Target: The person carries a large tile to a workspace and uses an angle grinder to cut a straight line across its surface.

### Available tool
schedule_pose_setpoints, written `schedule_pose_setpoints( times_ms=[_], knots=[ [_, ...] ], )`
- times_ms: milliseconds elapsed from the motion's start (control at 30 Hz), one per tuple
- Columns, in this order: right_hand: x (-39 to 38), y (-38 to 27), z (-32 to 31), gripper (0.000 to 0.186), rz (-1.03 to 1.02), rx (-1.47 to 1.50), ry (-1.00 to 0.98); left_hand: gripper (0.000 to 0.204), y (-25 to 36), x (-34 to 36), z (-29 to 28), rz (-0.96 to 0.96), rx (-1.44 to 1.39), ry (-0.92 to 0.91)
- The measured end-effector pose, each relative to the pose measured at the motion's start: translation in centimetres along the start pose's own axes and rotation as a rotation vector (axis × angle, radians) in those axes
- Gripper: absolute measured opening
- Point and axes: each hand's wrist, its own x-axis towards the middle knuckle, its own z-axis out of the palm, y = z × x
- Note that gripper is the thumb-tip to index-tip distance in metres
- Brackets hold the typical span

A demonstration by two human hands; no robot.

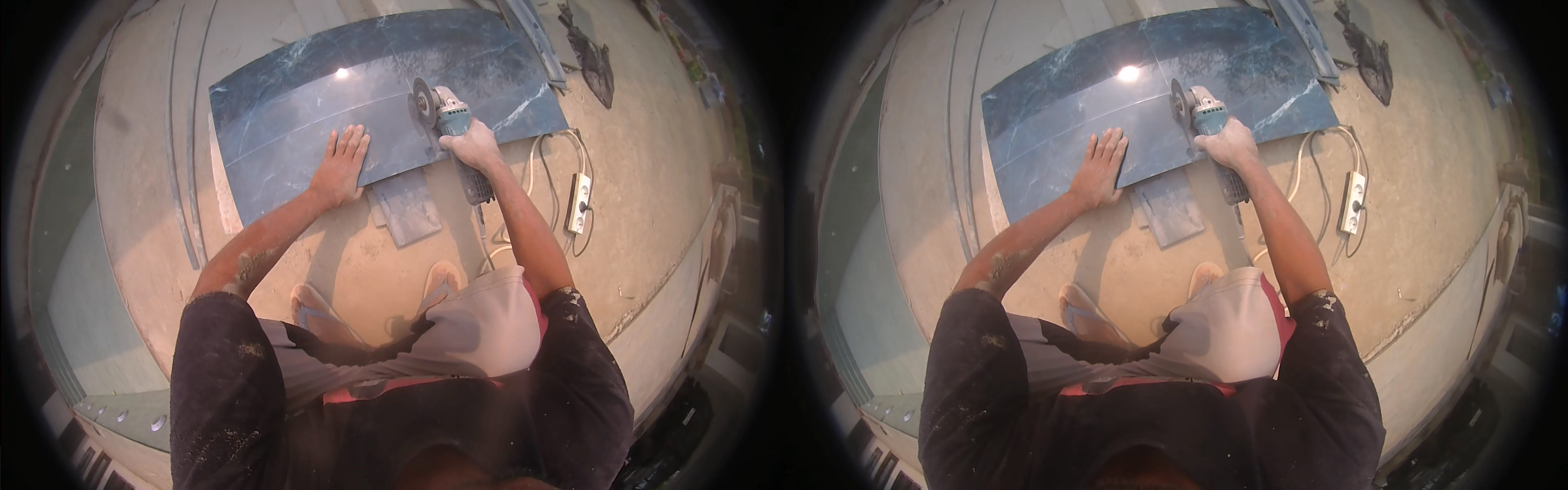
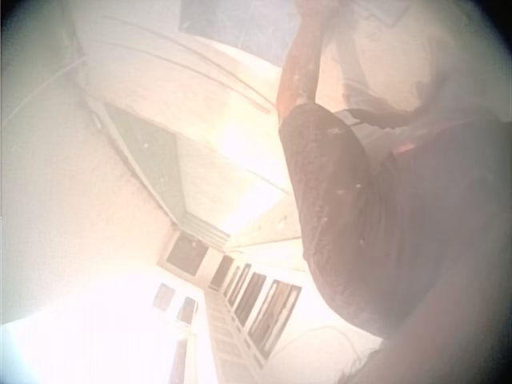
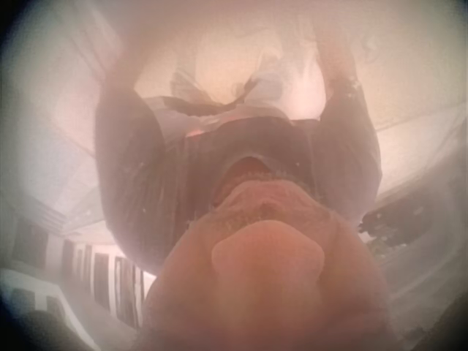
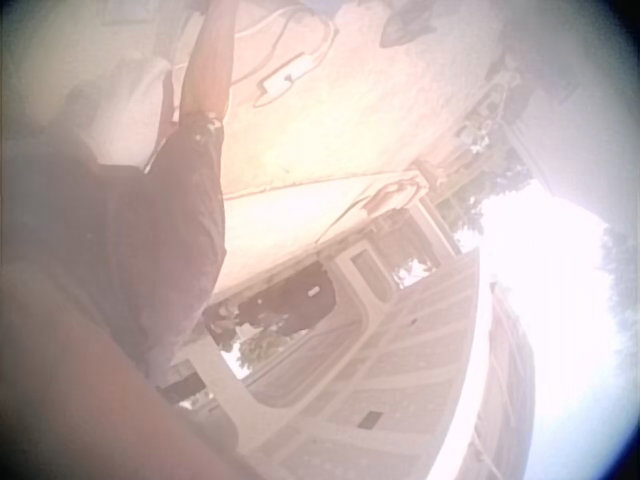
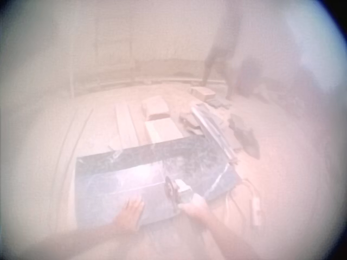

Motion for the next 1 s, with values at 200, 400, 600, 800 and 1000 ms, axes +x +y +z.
schedule_pose_setpoints(
  times_ms=[200,400,600,800,1000],
  knots=[
    [0.5,-0.8,-0.5,0.069,-0.006,0.026,-0.028,0.107,-0.3,0.1,0.2,-0.001,0.001,0.004],
    [-0.1,-1.0,-0.5,0.068,-0.004,0.017,0.009,0.108,-0.2,0.1,-0.3,0.001,-0.004,-0.029],
    [0.1,-1.2,-0.6,0.068,0.020,0.006,-0.013,0.108,-0.1,0.0,-0.3,0.014,-0.027,-0.007],
    [0.5,-1.5,-0.6,0.069,0.018,0.019,-0.008,0.104,-0.8,-0.1,0.6,0.048,-0.096,0.081],
    [0.8,-1.4,-0.6,0.070,0.021,0.007,-0.026,0.094,-2.6,1.0,1.2,-0.017,-0.241,0.233]
  ],
)
